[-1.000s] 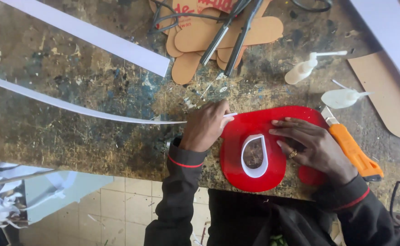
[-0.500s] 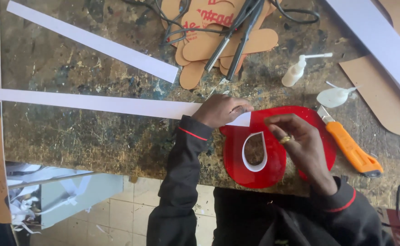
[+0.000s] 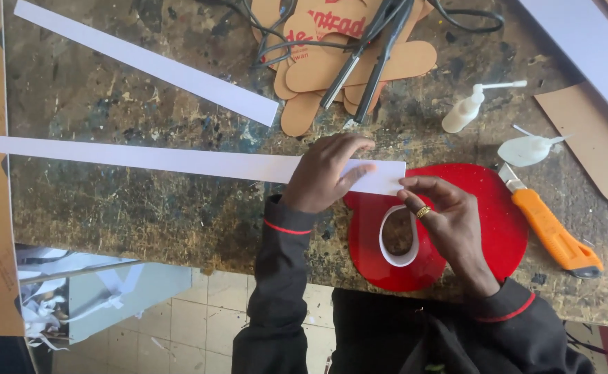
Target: The person cuts a white strip of material using a utility knife, then applies glue from a bottle to the strip and attaches it to the edge of a red glittery letter-shaped object. The person presses the strip along the curved edge to secure it in place.
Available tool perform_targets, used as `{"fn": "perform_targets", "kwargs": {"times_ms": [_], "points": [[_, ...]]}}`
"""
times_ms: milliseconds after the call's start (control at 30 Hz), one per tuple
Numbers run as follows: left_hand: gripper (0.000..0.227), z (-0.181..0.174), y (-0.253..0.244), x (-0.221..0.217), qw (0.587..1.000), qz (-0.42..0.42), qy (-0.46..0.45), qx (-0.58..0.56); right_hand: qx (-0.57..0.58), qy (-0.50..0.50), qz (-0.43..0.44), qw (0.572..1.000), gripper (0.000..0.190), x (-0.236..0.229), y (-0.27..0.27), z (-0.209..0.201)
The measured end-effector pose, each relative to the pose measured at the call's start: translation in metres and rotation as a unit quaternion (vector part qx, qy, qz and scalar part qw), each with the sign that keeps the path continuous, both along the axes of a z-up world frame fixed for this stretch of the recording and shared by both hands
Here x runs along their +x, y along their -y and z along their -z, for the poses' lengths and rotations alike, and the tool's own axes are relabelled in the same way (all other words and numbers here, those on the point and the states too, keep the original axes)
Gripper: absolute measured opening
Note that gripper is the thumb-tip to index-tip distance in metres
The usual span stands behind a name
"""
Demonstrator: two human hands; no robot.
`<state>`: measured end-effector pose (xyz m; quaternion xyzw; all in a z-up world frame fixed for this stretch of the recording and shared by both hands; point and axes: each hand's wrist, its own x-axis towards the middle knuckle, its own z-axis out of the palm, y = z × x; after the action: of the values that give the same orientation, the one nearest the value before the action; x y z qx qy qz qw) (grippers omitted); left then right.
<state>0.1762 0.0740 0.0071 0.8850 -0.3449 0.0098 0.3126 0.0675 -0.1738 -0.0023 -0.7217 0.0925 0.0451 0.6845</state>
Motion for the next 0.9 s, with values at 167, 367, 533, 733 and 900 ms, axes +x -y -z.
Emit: {"fn": "perform_targets", "kwargs": {"times_ms": [167, 367, 533, 733, 900], "points": [[0.083, -0.007, -0.004, -0.035, 0.993, 0.081, 0.055, 0.070, -0.004, 0.018, 0.029, 0.999, 0.027, -0.009, -0.002, 0.002], [0.052, 0.036, -0.006, -0.044, 0.992, 0.042, 0.053, 0.110, -0.113, 0.106, -0.013, 0.988, 0.050, -0.017, -0.002, -0.030], [0.014, 0.021, 0.002, -0.041, 0.991, -0.027, 0.004, 0.128, -0.264, 0.167, -0.071, 0.947, 0.076, -0.059, 0.017, 0.016], [0.008, 0.026, 0.008, -0.032, 0.988, -0.056, -0.015, 0.143, -0.399, 0.196, -0.156, 0.882, 0.080, -0.074, 0.028, 0.031], [0.003, 0.024, 0.019, -0.035, 0.984, -0.046, -0.025, 0.168, -0.403, 0.209, -0.165, 0.876, 0.070, -0.059, 0.043, 0.032]]}}
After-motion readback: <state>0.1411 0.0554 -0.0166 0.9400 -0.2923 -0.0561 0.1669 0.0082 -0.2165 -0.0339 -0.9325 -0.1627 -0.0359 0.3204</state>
